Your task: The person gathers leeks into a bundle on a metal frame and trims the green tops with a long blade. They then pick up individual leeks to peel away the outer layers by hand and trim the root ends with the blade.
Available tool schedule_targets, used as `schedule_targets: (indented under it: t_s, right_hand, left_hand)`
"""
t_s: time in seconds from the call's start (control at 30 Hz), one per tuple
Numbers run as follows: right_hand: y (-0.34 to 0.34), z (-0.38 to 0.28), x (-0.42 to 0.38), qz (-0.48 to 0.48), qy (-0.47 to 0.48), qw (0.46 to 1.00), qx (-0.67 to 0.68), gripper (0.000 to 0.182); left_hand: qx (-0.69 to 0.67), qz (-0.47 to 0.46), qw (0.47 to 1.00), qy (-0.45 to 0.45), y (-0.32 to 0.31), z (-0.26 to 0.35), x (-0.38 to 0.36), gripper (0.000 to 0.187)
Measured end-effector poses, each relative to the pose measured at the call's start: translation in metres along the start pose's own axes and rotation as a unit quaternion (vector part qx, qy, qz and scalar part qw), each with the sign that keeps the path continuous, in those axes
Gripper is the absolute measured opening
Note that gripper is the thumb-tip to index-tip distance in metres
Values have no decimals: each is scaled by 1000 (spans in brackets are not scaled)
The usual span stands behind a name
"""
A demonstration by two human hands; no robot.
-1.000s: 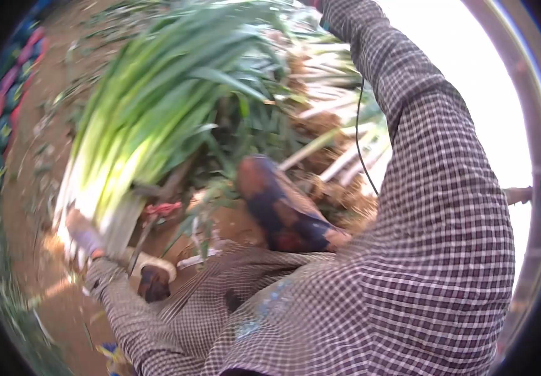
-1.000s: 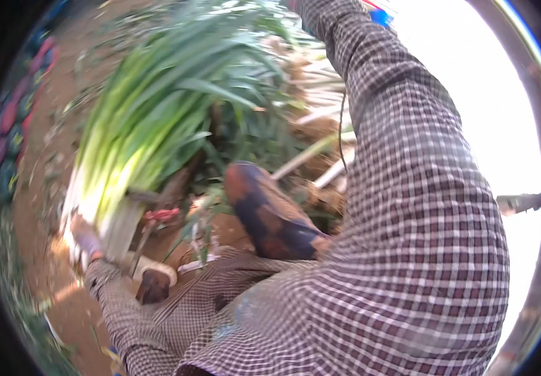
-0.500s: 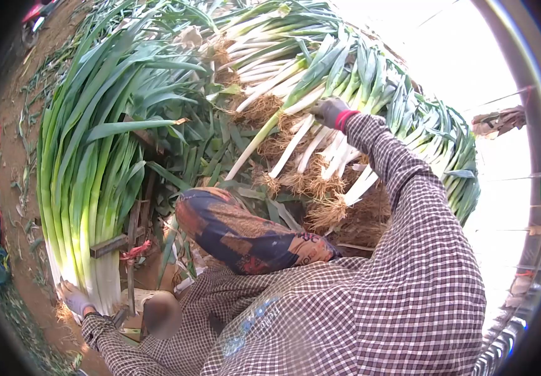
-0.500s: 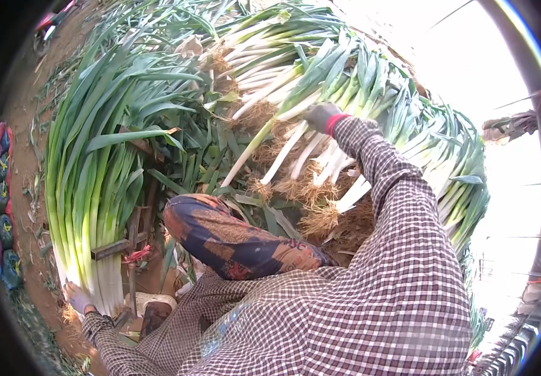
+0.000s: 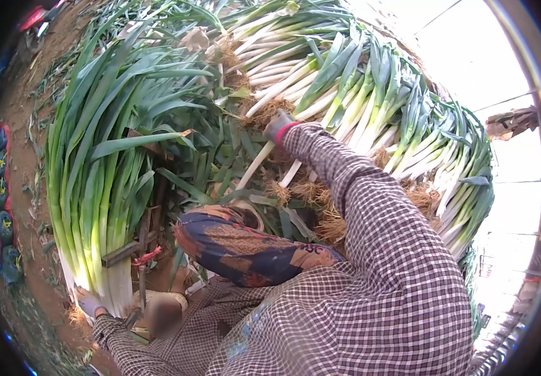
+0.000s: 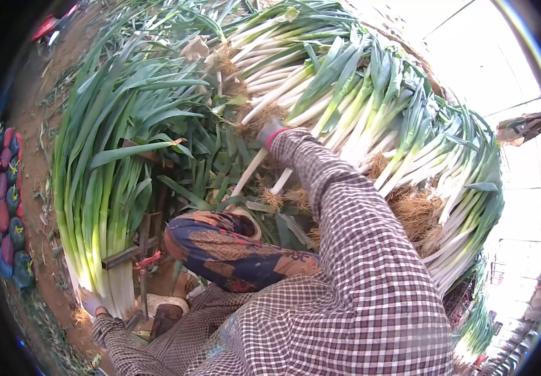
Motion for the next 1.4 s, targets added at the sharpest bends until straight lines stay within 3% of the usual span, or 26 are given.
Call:
schedule_targets:
  t_s: [0.07, 0.23, 0.33, 0.37, 0.4, 0.47, 0.53, 0.6, 0.63, 0.67, 0.7, 0.73, 0.77, 0.83, 0.9, 0.93, 0.97, 1.0, 1.03, 1.07, 1.17, 1.2, 1.27, 1.3, 1.33, 1.4]
  right_hand:
    - [17, 16, -16, 45, -3, 997, 64, 20]
    - [103, 42, -75, 434, 40, 884, 171, 24]
    - [135, 69, -84, 349, 80, 844, 400, 31]
    - [150, 81, -90, 389, 134, 798, 441, 36]
    - [163, 96, -99, 424, 186, 747, 477, 41]
    - [209, 121, -144, 383, 197, 727, 535, 50]
    - [246, 147, -182, 346, 293, 687, 568, 42]
    - [284, 156, -218, 343, 309, 692, 555, 43]
    - [302, 152, -239, 339, 344, 680, 552, 46]
    - [312, 148, -249, 349, 343, 660, 570, 43]
    - [325, 141, -255, 320, 384, 636, 588, 44]
    - [337, 132, -261, 289, 424, 612, 602, 45]
    - [349, 120, -268, 273, 443, 608, 600, 46]
    - [374, 84, -283, 235, 485, 599, 592, 48]
    - [394, 42, -294, 207, 522, 591, 579, 48]
    - [405, 20, -302, 193, 543, 587, 569, 49]
    - [415, -4, -313, 202, 569, 593, 533, 51]
    - [424, -23, -312, 166, 580, 563, 565, 51]
    - [431, -38, -319, 228, 567, 621, 491, 50]
    - [439, -47, -328, 291, 544, 670, 412, 50]
    - [436, -38, -311, 418, 546, 626, 367, 56]
    - [429, -36, -300, 444, 543, 607, 373, 63]
    - [385, -56, -276, 477, 465, 684, 298, 79]
    - [365, -79, -271, 460, 463, 682, 330, 82]
    - [348, -102, -263, 440, 460, 681, 362, 85]
    - [329, -120, -217, 462, 420, 638, 452, 79]
  left_hand:
    - [-15, 21, 1000, -16, -2, 5, -5, 45]
    - [10, -4, 1000, 16, -3, 11, -8, 45]
    - [16, -13, 999, 26, -6, 7, -7, 45]
    - [5, 58, 998, -33, -20, -9, 4, 50]
    - [11, 58, 998, -28, -23, -17, 6, 50]
    - [20, 61, 998, -23, -29, -16, 11, 50]
    - [33, 2, 999, 4, -30, -10, 17, 48]
    - [63, -49, 997, 17, -28, -13, 28, 47]
    - [131, 23, 990, -37, -30, -15, 35, 47]
    - [77, 61, 994, -36, 2, 24, 10, 49]
    - [243, 163, 941, -168, -24, 16, 39, 47]
    - [16, 185, 960, -212, 26, 80, 2, 45]
    - [-205, 202, 918, -274, 86, 156, -46, 43]
    - [-265, 84, 875, -398, 142, 258, -93, 48]
    - [-442, -28, 748, -494, 163, 339, -145, 51]
    - [-361, -35, 766, -532, 183, 374, -173, 56]
    - [-403, -63, 725, -556, 176, 406, -183, 56]
    - [-492, -89, 691, -523, 176, 429, -198, 50]
    - [-578, -108, 645, -489, 176, 451, -213, 44]
    - [-585, -136, 678, -423, 201, 451, -228, 40]
    - [-713, -117, 607, -330, 192, 440, -212, 34]
    - [-709, -75, 628, -313, 198, 431, -209, 32]
    - [-698, 11, 664, -267, 209, 410, -205, 29]
    - [-726, 27, 642, -245, 215, 405, -204, 26]
    - [-713, 42, 666, -215, 229, 397, -212, 24]
    - [-752, 57, 623, -208, 245, 396, -217, 25]
Point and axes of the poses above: each hand's wrist, its own x-axis towards the middle knuckle, its own y-axis out of the back of the hand, z = x × y, the point moved 4 cm from there along x, towards the middle knuckle, and after that the axes turned 7 degrees about -z, right-handed, at the moved point
